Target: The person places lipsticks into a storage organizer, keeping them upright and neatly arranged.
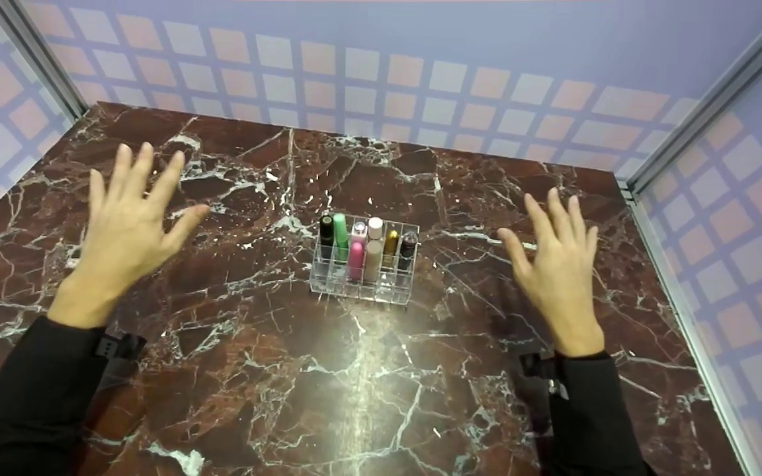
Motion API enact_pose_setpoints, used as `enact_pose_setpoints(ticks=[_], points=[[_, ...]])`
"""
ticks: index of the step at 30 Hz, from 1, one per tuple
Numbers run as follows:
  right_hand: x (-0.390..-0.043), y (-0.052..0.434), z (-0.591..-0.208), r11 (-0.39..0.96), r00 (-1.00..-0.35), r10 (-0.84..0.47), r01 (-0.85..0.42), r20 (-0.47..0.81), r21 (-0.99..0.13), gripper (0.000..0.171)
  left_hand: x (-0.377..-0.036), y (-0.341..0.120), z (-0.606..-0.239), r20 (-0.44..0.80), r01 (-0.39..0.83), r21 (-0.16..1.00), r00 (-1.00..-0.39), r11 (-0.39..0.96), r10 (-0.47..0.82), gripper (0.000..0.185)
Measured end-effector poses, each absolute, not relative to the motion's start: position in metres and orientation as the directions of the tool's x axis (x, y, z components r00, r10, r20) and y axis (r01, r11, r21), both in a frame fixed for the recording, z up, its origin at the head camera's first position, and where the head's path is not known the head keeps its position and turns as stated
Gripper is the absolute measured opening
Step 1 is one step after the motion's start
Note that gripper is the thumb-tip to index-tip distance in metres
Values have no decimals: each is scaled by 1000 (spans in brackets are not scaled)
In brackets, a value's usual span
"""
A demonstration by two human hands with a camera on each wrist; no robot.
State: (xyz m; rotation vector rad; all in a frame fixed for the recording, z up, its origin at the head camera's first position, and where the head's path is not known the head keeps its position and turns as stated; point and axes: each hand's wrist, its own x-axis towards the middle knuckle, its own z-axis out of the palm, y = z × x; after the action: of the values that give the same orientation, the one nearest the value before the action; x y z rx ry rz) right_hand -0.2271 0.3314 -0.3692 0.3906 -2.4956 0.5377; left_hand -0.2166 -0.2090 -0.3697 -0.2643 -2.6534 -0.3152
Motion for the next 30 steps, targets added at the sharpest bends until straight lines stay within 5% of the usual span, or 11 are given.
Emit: enact_pose_setpoints(ticks=[3,8,18,30], points=[[-228,333,-375,914,-904,-139,-275,405,-299,65,-219,-208,-374,357,207,166,-924,964,137,77],[-230,336,-384,947,-966,-143,-197,214,-255,69,-221,-210,-382,247,177,176,-960,968,131,79],[-235,337,-400,963,-979,-204,-200,-4,-179,72,-221,-211,-389,151,153,190,-981,970,125,80],[-234,335,-405,952,-970,-238,-223,-48,-211,73,-216,-210,-390,-38,128,214,-990,968,139,82]])
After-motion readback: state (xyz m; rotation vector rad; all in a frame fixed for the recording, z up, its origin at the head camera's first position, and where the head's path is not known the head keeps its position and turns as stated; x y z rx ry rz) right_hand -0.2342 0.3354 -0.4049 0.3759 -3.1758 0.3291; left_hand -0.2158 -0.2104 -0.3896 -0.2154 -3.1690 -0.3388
